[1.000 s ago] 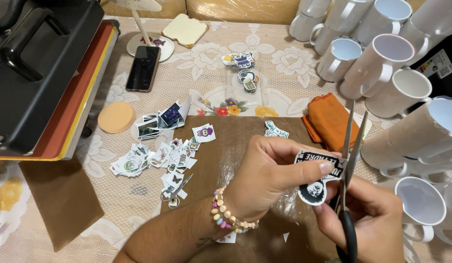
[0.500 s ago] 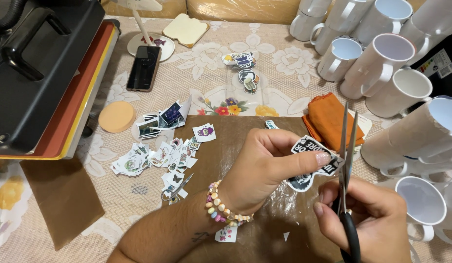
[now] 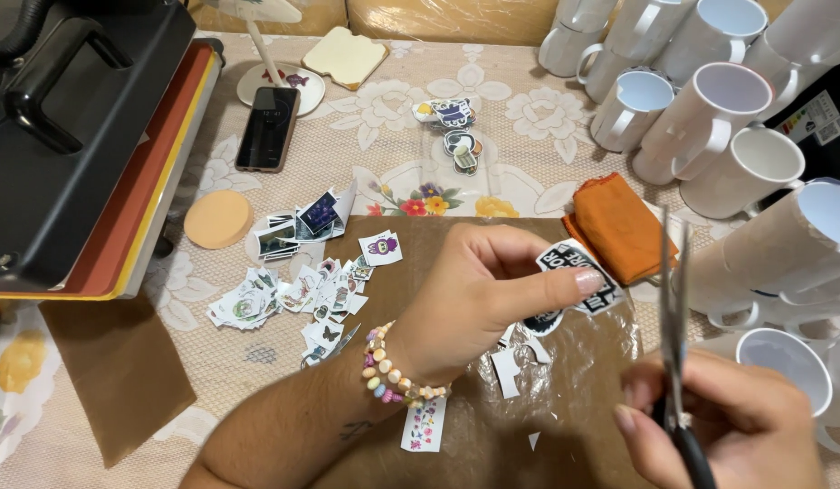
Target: The person is manually cutting out individual stickers from a sheet using a pair of scissors.
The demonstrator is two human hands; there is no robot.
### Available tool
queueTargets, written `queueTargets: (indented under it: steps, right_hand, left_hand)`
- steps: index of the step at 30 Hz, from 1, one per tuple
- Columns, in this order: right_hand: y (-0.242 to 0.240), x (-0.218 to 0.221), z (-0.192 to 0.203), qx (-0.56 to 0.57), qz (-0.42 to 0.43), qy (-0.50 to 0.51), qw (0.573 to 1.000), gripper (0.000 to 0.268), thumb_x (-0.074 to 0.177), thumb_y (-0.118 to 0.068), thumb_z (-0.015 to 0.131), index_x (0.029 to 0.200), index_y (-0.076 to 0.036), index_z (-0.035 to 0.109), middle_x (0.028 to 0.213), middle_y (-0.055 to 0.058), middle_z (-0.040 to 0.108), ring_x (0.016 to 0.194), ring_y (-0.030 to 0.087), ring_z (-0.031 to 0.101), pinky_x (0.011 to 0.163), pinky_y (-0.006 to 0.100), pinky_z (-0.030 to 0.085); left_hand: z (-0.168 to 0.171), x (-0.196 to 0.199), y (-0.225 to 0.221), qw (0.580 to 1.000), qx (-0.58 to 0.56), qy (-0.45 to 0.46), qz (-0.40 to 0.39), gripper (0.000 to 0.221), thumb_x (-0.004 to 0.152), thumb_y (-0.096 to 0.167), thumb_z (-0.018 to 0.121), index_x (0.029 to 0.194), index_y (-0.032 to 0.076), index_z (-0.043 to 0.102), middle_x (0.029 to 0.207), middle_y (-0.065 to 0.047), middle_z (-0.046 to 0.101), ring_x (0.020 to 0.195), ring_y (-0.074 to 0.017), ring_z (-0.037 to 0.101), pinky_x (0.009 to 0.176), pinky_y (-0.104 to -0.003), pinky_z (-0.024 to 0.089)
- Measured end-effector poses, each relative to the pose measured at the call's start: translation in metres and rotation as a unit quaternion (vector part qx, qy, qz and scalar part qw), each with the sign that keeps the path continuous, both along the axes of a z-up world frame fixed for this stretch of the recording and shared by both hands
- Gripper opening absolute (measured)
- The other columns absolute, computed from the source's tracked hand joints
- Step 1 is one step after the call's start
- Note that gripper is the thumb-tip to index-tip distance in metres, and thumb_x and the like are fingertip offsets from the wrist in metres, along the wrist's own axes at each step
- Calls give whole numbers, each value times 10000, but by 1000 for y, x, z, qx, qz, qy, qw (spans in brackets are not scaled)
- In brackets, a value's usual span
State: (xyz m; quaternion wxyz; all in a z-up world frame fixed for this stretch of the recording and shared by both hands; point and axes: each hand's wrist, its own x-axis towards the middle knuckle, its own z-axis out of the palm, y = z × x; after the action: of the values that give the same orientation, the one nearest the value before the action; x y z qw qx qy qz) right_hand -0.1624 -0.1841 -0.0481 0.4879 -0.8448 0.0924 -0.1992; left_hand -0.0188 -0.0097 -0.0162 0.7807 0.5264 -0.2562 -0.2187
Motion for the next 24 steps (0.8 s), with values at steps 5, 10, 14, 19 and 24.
queueTargets:
  steps: [5, 10, 14, 19, 24]
  right_hand:
    - [1, -4, 20, -78, -31, 20, 996, 148, 669, -67, 838, 689, -53, 693, 578, 22, 601, 475, 109, 422, 449, 232, 368]
    - [-13, 8, -12, -84, -41, 124, 988, 475, 550, -87, 943, 999, -65, 787, 899, 16, 816, 556, 121, 647, 623, 239, 549]
    - [-14, 16, -48, 0, -75, 268, 960, 510, 608, -116, 928, 1093, -95, 771, 930, 68, 842, 756, 163, 705, 827, 268, 527]
    - [-1, 24, -95, 168, -60, 153, 972, 466, 741, -12, 807, 1187, 14, 673, 991, 106, 666, 735, 185, 585, 669, 311, 523]
    - [7, 31, -113, 127, -112, 87, 982, 482, 799, -49, 802, 1248, -16, 629, 848, 123, 689, 631, 189, 630, 645, 271, 530]
  left_hand:
    - [-29, 10, 15, 994, 40, 98, -17, 162, 832, 123, 778, 839, -34, 737, 722, -137, 712, 662, -261, 758, 465, -220, 579]
    - [-58, 26, 44, 978, 151, 144, -3, 170, 846, 117, 759, 926, -32, 742, 826, -167, 759, 749, -188, 729, 625, -284, 632]
    - [-91, 41, 63, 967, 139, 207, -45, 186, 885, -38, 642, 1052, -17, 721, 1035, -128, 762, 935, -190, 734, 664, -232, 581]
    - [-113, 58, 74, 971, 113, 208, -33, 233, 913, -148, 524, 1041, -86, 708, 921, -223, 749, 734, -190, 738, 626, -211, 622]
    - [-119, 74, 65, 961, 228, 156, 8, 378, 910, -108, 648, 1285, -100, 598, 835, -227, 741, 711, -266, 775, 517, -191, 611]
